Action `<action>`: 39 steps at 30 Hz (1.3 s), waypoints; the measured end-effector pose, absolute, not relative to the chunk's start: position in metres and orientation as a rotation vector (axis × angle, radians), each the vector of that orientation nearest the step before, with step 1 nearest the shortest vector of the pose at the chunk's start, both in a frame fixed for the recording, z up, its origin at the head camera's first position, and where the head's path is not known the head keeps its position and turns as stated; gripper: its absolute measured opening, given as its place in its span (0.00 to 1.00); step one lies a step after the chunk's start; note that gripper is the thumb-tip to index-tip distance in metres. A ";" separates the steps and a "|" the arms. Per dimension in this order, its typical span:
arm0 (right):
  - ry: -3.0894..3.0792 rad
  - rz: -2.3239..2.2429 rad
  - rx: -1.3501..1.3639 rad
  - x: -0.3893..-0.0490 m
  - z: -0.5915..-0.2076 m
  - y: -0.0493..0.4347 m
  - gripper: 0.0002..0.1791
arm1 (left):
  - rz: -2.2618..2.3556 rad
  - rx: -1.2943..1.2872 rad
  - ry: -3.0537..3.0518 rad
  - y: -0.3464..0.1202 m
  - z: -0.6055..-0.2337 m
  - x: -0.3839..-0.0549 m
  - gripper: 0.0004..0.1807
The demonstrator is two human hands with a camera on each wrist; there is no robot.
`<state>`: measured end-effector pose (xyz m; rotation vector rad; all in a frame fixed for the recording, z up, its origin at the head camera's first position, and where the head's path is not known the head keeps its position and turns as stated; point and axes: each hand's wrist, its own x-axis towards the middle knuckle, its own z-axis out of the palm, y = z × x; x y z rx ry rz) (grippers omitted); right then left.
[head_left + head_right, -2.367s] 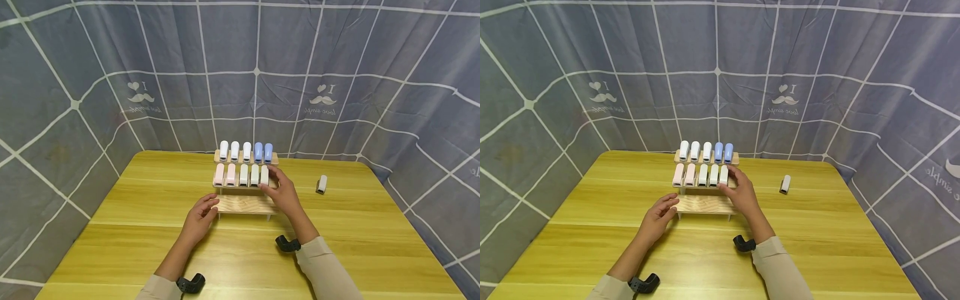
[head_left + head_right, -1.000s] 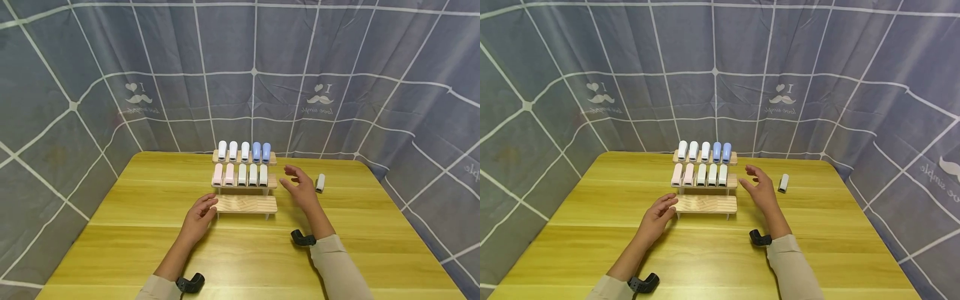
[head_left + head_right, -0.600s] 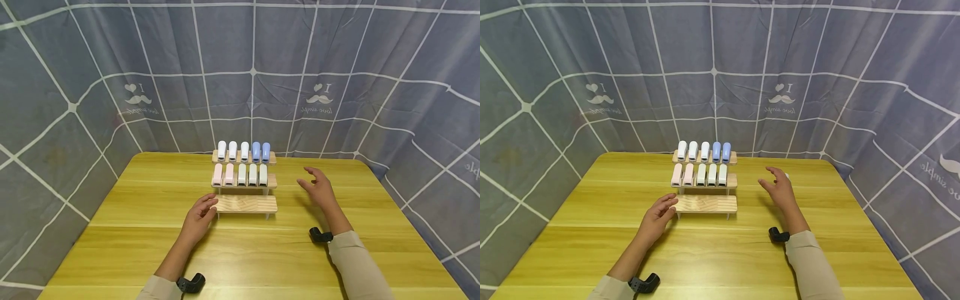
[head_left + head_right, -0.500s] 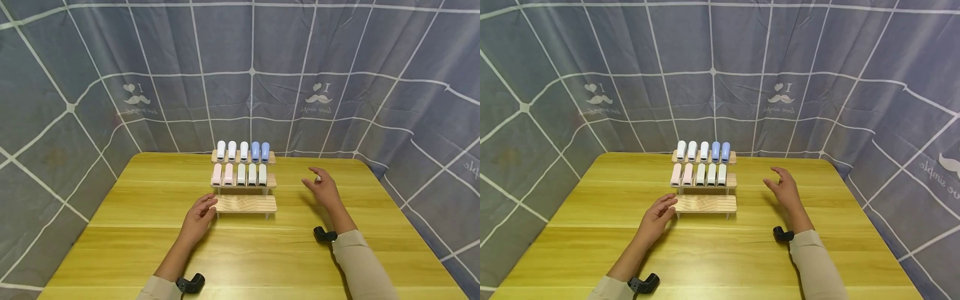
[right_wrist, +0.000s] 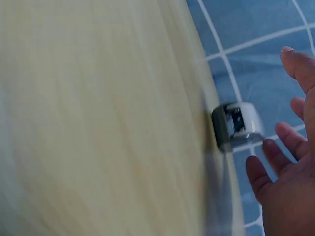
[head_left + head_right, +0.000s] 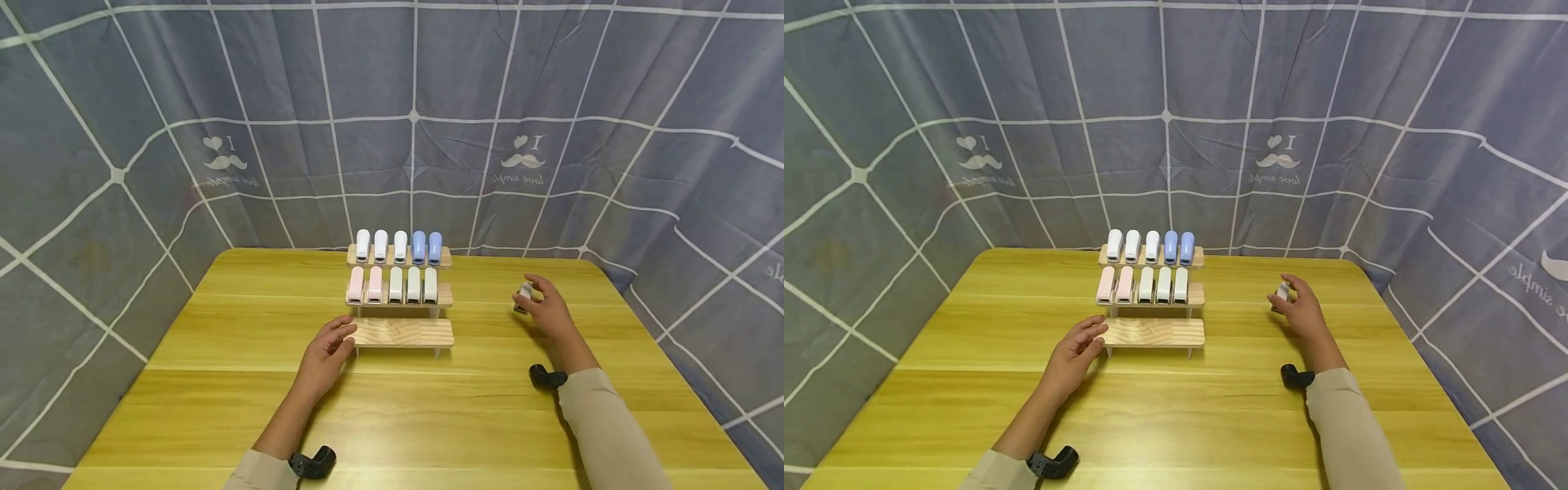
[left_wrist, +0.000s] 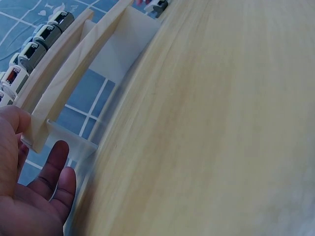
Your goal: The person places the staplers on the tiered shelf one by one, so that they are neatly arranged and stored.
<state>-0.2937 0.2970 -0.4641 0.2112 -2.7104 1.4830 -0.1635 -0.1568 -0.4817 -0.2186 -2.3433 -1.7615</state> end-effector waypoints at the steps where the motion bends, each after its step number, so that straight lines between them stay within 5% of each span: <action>1: -2.721 1.495 0.203 -0.295 -0.465 0.299 0.42 | -1.761 -0.216 -2.343 -0.157 -0.482 -0.164 0.15; 39: -2.824 1.354 0.242 -0.293 -0.489 0.307 0.47 | -1.747 -0.206 -2.361 -0.156 -0.480 -0.162 0.16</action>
